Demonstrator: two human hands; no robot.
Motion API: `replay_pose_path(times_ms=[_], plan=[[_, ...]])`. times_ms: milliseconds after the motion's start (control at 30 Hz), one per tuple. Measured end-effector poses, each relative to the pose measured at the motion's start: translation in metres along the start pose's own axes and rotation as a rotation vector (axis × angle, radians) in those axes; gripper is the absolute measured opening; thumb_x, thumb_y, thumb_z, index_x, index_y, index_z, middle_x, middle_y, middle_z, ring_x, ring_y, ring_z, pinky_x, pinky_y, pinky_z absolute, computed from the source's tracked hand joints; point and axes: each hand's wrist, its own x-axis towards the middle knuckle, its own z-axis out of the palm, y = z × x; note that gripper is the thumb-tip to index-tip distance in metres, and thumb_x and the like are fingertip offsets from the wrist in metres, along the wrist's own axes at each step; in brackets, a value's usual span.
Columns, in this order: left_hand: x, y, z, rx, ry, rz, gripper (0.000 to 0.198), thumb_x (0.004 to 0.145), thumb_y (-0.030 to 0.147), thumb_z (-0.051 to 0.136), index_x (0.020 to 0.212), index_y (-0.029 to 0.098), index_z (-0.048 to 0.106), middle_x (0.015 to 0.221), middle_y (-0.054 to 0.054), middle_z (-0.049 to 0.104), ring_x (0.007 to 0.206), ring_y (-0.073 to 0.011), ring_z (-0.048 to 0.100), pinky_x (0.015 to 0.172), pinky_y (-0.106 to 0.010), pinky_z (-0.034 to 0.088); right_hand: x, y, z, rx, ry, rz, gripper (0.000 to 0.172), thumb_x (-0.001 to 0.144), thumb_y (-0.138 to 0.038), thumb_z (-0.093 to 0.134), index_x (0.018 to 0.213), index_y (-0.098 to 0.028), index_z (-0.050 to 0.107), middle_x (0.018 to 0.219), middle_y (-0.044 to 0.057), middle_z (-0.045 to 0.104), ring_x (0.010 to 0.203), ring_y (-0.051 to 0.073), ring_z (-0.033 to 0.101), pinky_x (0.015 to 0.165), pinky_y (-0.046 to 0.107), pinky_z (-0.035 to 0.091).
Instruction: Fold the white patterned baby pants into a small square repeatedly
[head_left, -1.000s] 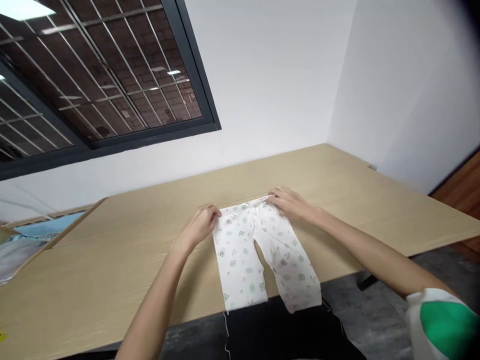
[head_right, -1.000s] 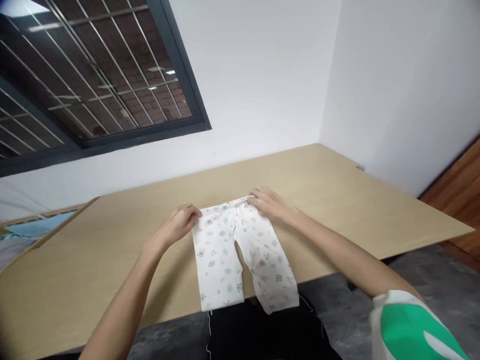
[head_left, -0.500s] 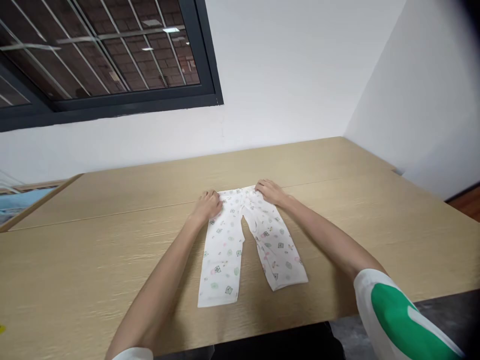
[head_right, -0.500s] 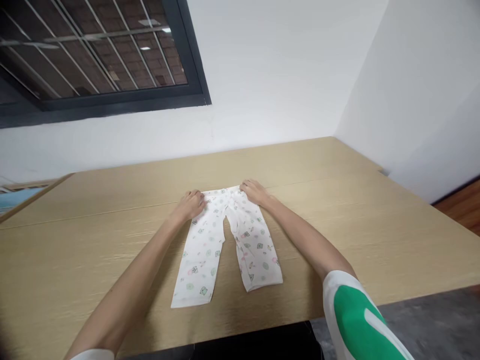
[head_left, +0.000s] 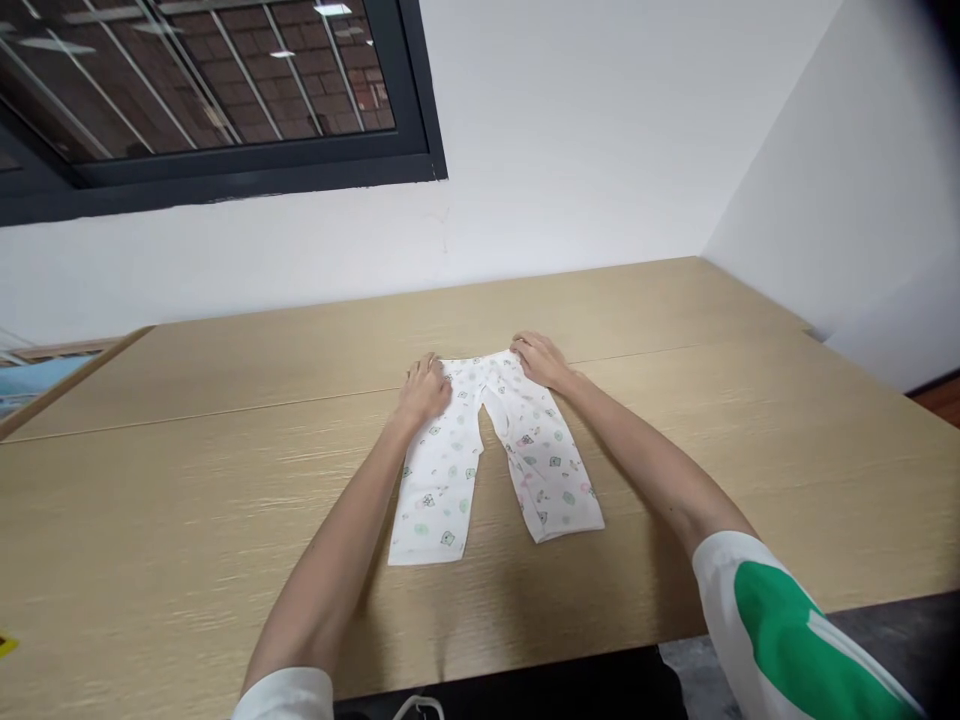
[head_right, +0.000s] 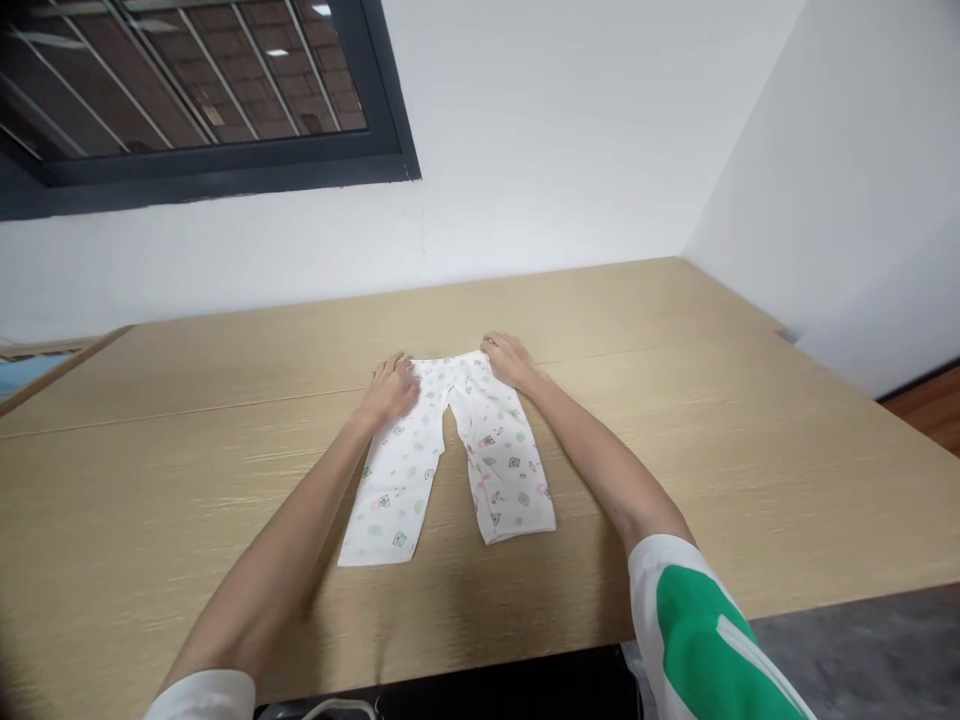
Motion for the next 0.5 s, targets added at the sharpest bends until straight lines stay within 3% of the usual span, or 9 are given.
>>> replay_pose_path(times_ms=[133, 233, 300, 367, 433, 500], plan=[[-0.006, 0.003, -0.003, -0.022, -0.037, 0.031, 0.041, 0.103, 0.030, 0.036, 0.134, 0.012, 0.057, 0.158, -0.020, 0.051, 0.146, -0.0344, 0.046, 0.118, -0.050, 0.036, -0.003, 0.003, 0.000, 0.009, -0.072, 0.015, 0.034, 0.102, -0.011, 0.042, 0.118, -0.011, 0.071, 0.127, 0.018, 0.070, 0.116, 0.029, 0.055, 0.102, 0.040, 0.036], [-0.014, 0.020, -0.013, -0.027, -0.015, 0.041, 0.040, 0.102, 0.026, 0.037, 0.133, 0.009, 0.057, 0.158, -0.024, 0.049, 0.147, -0.0360, 0.044, 0.119, -0.054, 0.033, -0.002, 0.003, -0.002, 0.037, -0.092, 0.053, 0.035, 0.103, -0.012, 0.041, 0.119, -0.011, 0.072, 0.129, 0.017, 0.071, 0.116, 0.028, 0.055, 0.102, 0.040, 0.037], [-0.030, 0.046, -0.019, -0.036, 0.005, 0.074, 0.040, 0.103, 0.027, 0.038, 0.132, 0.009, 0.058, 0.153, -0.024, 0.054, 0.143, -0.0360, 0.048, 0.119, -0.053, 0.034, 0.002, 0.002, -0.004, 0.072, -0.065, 0.095, 0.036, 0.103, -0.013, 0.042, 0.124, -0.010, 0.071, 0.131, 0.017, 0.070, 0.118, 0.027, 0.056, 0.105, 0.039, 0.037], [-0.057, 0.083, -0.020, -0.064, -0.027, 0.142, 0.038, 0.105, 0.036, 0.038, 0.117, 0.014, 0.067, 0.125, -0.018, 0.071, 0.122, -0.0314, 0.064, 0.109, -0.047, 0.045, 0.007, 0.001, -0.007, 0.110, -0.020, 0.177, 0.037, 0.103, -0.016, 0.044, 0.129, -0.010, 0.069, 0.134, 0.018, 0.067, 0.121, 0.027, 0.055, 0.108, 0.039, 0.036], [-0.093, 0.126, -0.015, -0.145, -0.195, 0.307, 0.045, 0.106, 0.050, 0.038, 0.102, 0.019, 0.071, 0.097, -0.011, 0.076, 0.093, -0.0272, 0.072, 0.088, -0.042, 0.054, 0.012, 0.001, -0.009, 0.142, -0.004, 0.295, 0.036, 0.102, -0.023, 0.049, 0.129, -0.009, 0.069, 0.135, 0.020, 0.066, 0.123, 0.029, 0.056, 0.108, 0.040, 0.038], [-0.130, 0.164, -0.006, -0.162, -0.326, 0.485, 0.055, 0.103, 0.063, 0.040, 0.098, 0.020, 0.073, 0.089, -0.012, 0.075, 0.086, -0.0295, 0.072, 0.081, -0.044, 0.055, 0.017, 0.002, -0.010, 0.166, -0.029, 0.386, 0.033, 0.100, -0.028, 0.056, 0.122, -0.010, 0.072, 0.129, 0.020, 0.067, 0.118, 0.030, 0.059, 0.104, 0.040, 0.041]])
